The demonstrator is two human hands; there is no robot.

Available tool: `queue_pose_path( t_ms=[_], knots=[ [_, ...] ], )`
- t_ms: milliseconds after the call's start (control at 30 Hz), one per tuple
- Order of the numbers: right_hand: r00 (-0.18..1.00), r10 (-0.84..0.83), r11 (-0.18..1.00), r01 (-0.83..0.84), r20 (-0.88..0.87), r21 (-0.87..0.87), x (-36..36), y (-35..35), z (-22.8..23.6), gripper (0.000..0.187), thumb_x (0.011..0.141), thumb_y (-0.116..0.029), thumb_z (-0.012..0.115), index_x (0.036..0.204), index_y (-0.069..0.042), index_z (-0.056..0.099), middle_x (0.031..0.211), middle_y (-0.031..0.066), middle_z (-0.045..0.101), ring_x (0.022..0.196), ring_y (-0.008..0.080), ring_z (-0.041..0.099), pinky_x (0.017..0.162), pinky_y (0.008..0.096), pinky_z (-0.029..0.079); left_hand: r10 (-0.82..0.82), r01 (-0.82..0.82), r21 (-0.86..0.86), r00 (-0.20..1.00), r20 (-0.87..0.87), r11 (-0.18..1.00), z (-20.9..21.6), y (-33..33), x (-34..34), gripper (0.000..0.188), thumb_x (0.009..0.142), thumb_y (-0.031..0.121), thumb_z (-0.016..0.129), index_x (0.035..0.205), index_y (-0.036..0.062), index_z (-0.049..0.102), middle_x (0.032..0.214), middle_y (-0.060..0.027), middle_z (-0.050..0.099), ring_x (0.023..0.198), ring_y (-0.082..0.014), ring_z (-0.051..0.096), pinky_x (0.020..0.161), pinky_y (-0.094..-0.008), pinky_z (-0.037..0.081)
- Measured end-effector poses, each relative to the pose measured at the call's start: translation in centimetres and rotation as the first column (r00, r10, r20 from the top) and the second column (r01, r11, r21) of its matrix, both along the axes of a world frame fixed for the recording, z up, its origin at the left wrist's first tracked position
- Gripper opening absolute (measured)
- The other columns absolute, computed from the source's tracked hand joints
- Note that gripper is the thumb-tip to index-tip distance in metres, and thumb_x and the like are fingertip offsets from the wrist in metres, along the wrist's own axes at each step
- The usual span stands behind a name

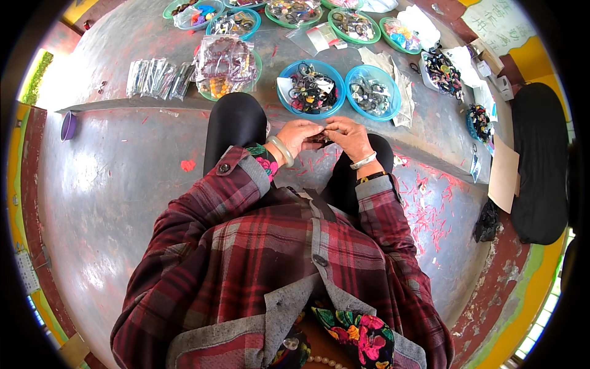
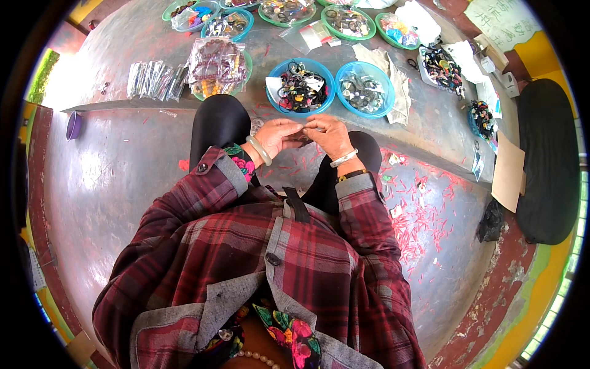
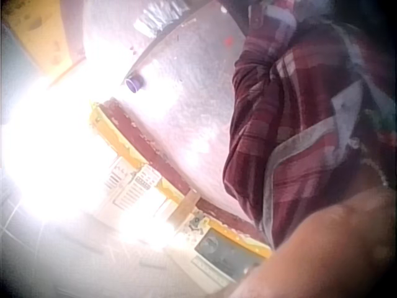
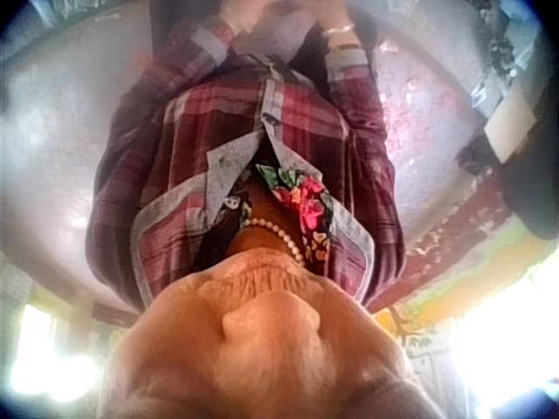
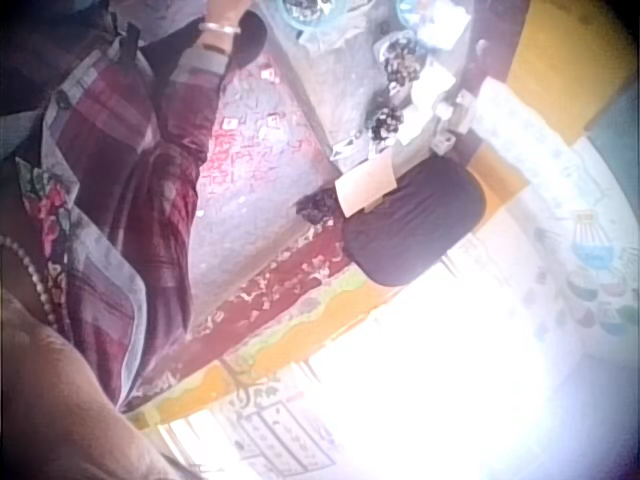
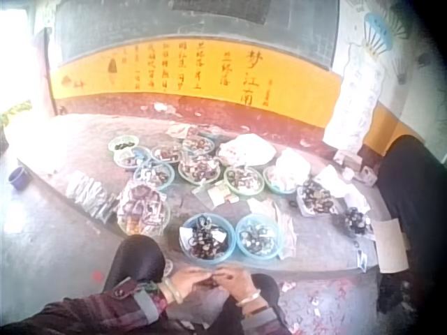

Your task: The person sits on the floor and assembles small keychains by hand. They pick up small plastic charms and metal rings from blue bowls, link the components together, and place the finished items into a pile.

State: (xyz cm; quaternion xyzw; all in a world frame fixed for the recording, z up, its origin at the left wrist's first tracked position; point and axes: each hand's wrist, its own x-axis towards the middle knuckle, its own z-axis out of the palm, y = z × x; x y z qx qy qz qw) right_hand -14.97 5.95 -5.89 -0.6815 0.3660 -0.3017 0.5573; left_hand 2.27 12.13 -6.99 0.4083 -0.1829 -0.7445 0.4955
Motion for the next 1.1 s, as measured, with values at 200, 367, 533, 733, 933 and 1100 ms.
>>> queue_pose_path(
  t_ms=[200,367,533,733,933,1100],
  knots=[
    [1.0,-0.01,1.0,0.01,-0.02,-0.01,0.2,0.2,0.6,0.013,0.069,-0.005,0.068,0.081,0.0,0.066,0.098,0.0092,0.059,0.075,0.0123,0.06,0.062,0.0239,0.05,0.03,-0.029,0.01,0.998,-0.057,1.0,-0.3,-0.1,0.3,0.021,0.084,0.017,0.056,0.095,-0.0017,0.057,0.094,-0.0124,0.061,0.087,-0.023,0.061,0.077,-0.0341,0.051],
    [0.998,-0.015,0.996,0.009,-0.065,-0.091,0.1,0.2,0.6,0.014,0.067,-0.006,0.069,0.081,-0.004,0.067,0.097,0.0084,0.06,0.082,0.0172,0.059,0.068,0.0273,0.049,0.046,-0.045,0.003,0.996,-0.082,0.999,-0.5,-0.1,0.3,0.022,0.086,0.017,0.054,0.096,-0.0016,0.056,0.094,-0.0125,0.061,0.088,-0.0232,0.061,0.079,-0.0345,0.05],
    [0.979,-0.07,0.834,-0.047,-0.19,-0.549,0.2,0.2,1.3,0.016,0.064,-0.007,0.067,0.08,-0.01,0.069,0.096,0.0087,0.061,0.092,0.0261,0.055,0.078,0.0339,0.046,0.04,-0.04,-0.002,0.993,-0.11,0.999,-0.1,-0.1,0.2,0.022,0.085,0.018,0.055,0.097,-0.0011,0.056,0.095,-0.0122,0.06,0.088,-0.0223,0.06,0.08,-0.0347,0.05],
    [0.974,-0.118,0.694,-0.058,-0.193,-0.718,1.3,1.4,2.8,0.021,0.064,-0.008,0.067,0.085,-0.009,0.067,0.094,0.0089,0.061,0.092,0.0266,0.055,0.079,0.0348,0.045,0.024,-0.033,-0.05,0.986,-0.166,0.998,-0.3,-0.3,0.4,0.025,0.085,0.019,0.054,0.101,-0.0007,0.055,0.099,-0.0115,0.059,0.09,-0.021,0.058,0.085,-0.0365,0.047],
    [0.961,-0.216,0.712,0.035,-0.172,-0.701,1.2,1.4,3.3,0.024,0.064,-0.009,0.067,0.088,-0.006,0.064,0.089,0.0086,0.061,0.09,0.028,0.055,0.076,0.0358,0.046,0.1,-0.112,-0.036,0.964,-0.245,0.993,0.0,-0.4,0.4,0.028,0.087,0.02,0.05,0.104,-0.0009,0.054,0.101,-0.0107,0.059,0.092,-0.0204,0.057,0.086,-0.0373,0.047],
    [0.974,-0.164,0.653,-0.012,-0.156,-0.758,1.2,1.1,3.1,0.018,0.065,-0.006,0.066,0.083,-0.006,0.065,0.084,0.0077,0.061,0.084,0.0271,0.055,0.072,0.0357,0.046,0.087,-0.1,-0.053,0.975,-0.205,0.994,-0.5,-0.3,0.6,0.025,0.087,0.019,0.05,0.102,-0.0009,0.054,0.098,-0.0107,0.059,0.09,-0.0203,0.058,0.085,-0.0367,0.047]
  ],
)
